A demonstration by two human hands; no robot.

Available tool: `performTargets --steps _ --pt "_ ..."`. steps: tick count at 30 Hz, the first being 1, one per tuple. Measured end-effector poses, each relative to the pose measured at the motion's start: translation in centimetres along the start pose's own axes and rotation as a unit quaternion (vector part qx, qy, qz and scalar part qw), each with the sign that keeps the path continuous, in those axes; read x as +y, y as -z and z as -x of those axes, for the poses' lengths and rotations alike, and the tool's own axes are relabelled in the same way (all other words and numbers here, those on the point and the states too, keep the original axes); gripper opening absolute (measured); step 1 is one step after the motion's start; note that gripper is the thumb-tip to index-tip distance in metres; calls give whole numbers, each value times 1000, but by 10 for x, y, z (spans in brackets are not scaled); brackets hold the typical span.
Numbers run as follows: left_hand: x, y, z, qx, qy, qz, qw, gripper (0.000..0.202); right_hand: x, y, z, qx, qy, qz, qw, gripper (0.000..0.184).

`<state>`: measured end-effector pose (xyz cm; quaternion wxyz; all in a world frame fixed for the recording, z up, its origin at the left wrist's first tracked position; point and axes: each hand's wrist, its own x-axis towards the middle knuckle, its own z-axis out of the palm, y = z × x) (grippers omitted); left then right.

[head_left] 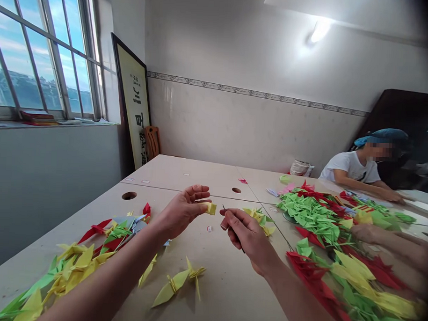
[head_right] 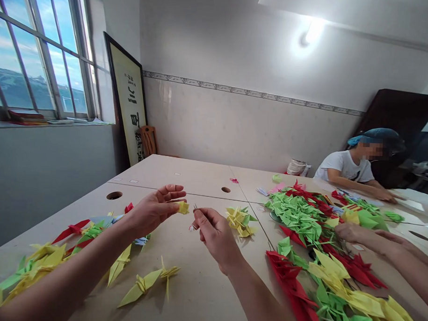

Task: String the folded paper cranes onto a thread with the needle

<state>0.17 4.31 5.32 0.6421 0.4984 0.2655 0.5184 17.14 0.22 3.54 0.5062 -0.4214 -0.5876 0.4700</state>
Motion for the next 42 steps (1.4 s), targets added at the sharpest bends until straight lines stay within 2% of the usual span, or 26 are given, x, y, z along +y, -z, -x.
performTargets --steps 5,15,19,22,27,33,37,42 --pt "2 -6 4 -5 0 51 999 36 -13 2 5 -4 38 66 997 26" --pt "5 -19 9 -10 -25 21 999 29 -16 4 6 -23 73 133 988 28" --pt "5 -22 10 31 -42 20 998 29 -16 6 6 -9 92 156 983 29" --pt "6 -24 11 76 -60 56 994 29 -16 8 7 13 99 168 981 31" --pt "1 -28 12 117 -42 153 980 31 -18 5 12 -30 103 200 974 30" --pt "-4 -37 17 82 13 158 984 30 -17 1 12 11 133 258 957 28" --pt "-5 -40 20 67 -9 134 989 29 -19 3 12 21 147 294 944 26" --pt "-6 -42 22 69 -37 50 996 26 -20 5 12 -2 137 303 943 28"
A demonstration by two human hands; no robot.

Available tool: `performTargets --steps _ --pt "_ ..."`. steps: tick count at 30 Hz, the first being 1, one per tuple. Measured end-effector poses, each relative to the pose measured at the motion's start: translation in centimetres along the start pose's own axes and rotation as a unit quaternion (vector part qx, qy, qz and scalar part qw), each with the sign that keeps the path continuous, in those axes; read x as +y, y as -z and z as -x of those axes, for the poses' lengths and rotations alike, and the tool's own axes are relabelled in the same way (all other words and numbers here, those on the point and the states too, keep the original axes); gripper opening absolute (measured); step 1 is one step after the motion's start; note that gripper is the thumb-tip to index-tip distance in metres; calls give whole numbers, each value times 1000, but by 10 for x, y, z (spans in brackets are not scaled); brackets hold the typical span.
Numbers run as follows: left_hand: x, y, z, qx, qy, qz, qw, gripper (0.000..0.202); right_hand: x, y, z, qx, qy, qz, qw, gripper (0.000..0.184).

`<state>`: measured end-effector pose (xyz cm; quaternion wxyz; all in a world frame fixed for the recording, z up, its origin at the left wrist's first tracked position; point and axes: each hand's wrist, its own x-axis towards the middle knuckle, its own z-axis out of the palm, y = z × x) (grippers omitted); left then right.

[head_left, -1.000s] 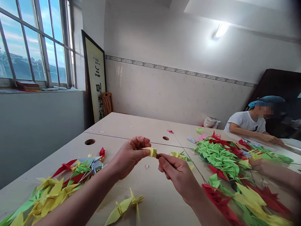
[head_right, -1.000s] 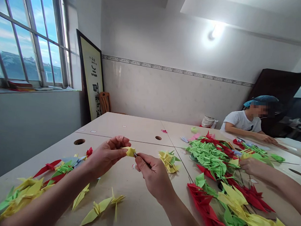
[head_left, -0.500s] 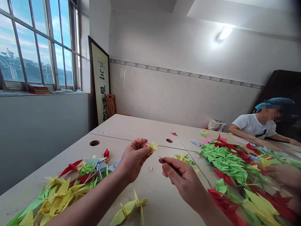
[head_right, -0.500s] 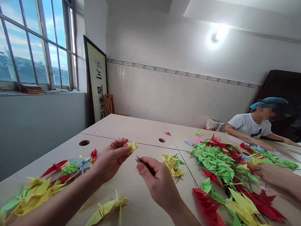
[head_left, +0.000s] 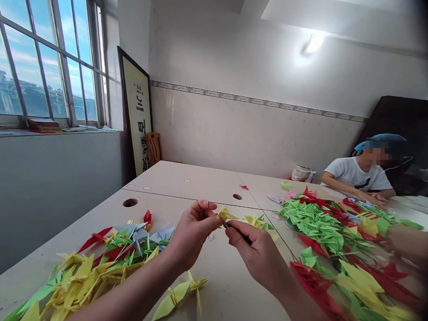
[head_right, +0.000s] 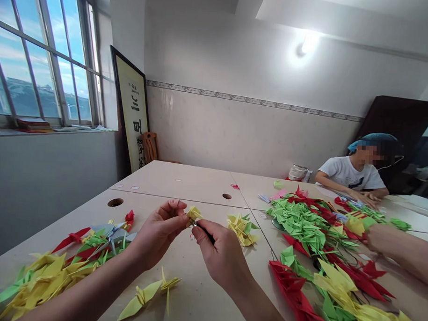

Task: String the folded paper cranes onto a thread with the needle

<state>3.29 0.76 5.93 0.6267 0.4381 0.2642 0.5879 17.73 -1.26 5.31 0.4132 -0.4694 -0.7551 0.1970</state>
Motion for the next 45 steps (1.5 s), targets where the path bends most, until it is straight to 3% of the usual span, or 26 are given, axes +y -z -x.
performTargets --steps 10,16,19,22,26,28,30,31,34,37,41,45 --pt "-9 2 -1 -11 -45 -104 993 25 4 -3 -1 4 -13 -23 1000 33" --pt "-1 1 -6 29 -69 -40 996 26 2 9 -2 -17 -7 -46 999 27" --pt "1 5 -8 37 -58 -16 998 26 2 17 -2 52 -35 -101 993 29" --pt "-7 6 -7 5 -30 -54 998 26 3 14 -2 89 -30 -154 984 35" --pt "-22 5 -5 -39 -28 -111 993 24 13 5 -6 108 24 -107 988 17" --pt "-24 7 -6 -54 -28 -170 984 24 29 10 -12 159 -16 -89 983 20" --pt "-21 14 -8 -91 -32 -299 949 21 53 21 -20 239 -109 -78 962 28" --pt "-18 18 -9 -120 -32 -378 918 20 66 27 -24 266 -130 -69 953 31" --pt "-11 30 -7 -217 -18 -562 798 23 98 42 -30 303 -163 -49 938 35" --pt "-14 39 -1 -274 18 -636 721 36 114 44 -31 313 -176 -47 932 38" --pt "-29 47 3 -294 64 -691 658 42 120 40 -32 312 -180 -57 931 40" --pt "-37 56 0 -297 60 -708 638 52 121 42 -33 298 -186 -78 933 40"
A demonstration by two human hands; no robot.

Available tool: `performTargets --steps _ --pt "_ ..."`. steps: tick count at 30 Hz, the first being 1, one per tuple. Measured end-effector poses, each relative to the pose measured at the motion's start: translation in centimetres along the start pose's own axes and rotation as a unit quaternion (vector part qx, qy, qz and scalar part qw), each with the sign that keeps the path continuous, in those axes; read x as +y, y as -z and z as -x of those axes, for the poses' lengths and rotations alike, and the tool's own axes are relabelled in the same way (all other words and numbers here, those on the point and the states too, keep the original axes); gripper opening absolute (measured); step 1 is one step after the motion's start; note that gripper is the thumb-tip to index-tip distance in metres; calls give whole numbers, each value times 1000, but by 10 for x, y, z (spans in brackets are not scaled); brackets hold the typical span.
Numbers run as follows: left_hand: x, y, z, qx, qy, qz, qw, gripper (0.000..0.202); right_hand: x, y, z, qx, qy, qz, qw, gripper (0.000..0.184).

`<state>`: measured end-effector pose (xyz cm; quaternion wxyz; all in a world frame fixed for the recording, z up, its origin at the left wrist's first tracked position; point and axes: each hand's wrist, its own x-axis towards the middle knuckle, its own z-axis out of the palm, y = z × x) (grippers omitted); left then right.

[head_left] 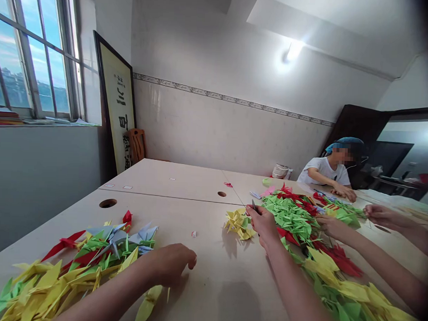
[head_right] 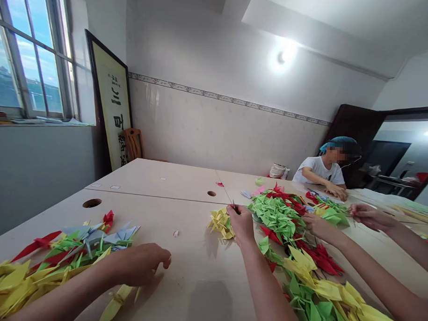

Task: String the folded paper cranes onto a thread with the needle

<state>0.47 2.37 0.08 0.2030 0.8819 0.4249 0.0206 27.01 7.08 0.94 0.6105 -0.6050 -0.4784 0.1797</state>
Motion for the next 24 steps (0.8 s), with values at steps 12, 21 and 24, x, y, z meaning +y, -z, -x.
performTargets --steps 12,21,24 --pt "-9 49 -11 231 -117 433 863 29 -60 -12 51 -210 37 -72 974 37" --pt "25 50 0 359 -162 437 809 36 -95 -14 100 -247 228 68 939 25" --pt "34 49 5 372 -166 418 812 34 -97 -14 103 -244 253 115 929 22"
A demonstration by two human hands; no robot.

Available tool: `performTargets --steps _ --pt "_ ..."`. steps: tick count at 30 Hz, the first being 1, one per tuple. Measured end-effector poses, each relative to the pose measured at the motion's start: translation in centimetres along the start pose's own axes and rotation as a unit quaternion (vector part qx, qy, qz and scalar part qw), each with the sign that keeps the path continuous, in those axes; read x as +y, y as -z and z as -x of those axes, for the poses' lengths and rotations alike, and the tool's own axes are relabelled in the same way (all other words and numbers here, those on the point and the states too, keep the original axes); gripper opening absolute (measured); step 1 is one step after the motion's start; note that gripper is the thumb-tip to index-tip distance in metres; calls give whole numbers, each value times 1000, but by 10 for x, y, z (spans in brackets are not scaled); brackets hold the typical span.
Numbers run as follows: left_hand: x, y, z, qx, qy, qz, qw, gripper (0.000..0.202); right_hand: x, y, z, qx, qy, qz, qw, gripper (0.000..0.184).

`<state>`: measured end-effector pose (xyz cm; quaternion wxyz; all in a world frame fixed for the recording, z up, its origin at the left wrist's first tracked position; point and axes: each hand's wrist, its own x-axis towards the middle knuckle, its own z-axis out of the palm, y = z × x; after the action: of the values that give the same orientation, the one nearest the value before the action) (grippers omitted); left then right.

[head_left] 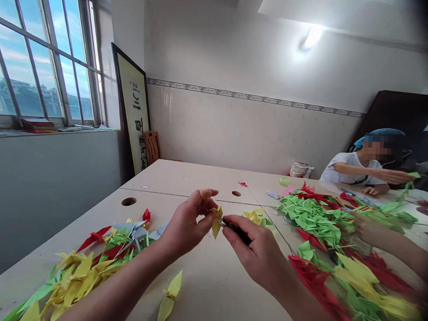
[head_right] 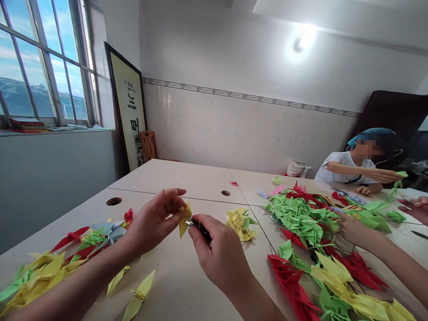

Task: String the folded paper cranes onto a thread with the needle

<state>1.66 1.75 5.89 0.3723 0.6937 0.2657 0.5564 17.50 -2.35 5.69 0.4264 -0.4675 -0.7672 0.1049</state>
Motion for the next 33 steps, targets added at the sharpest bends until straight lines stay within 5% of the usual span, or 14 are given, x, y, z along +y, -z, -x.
performTargets --steps 13,17,23,28,33 --pt "-1 -4 4 -13 -33 -87 996 32 -2 3 -1 -2 9 35 999 24" --pt "0 -5 -1 61 36 103 992 27 -4 7 -1 23 -16 -36 999 22" --pt "8 -1 -7 114 210 408 881 28 -1 6 -1 6 -43 -97 994 24" --pt "13 -3 -3 101 223 446 861 28 0 3 -1 5 -38 -83 996 23" --pt "13 -5 -2 82 207 412 883 26 -1 10 -1 11 -24 -82 996 21"
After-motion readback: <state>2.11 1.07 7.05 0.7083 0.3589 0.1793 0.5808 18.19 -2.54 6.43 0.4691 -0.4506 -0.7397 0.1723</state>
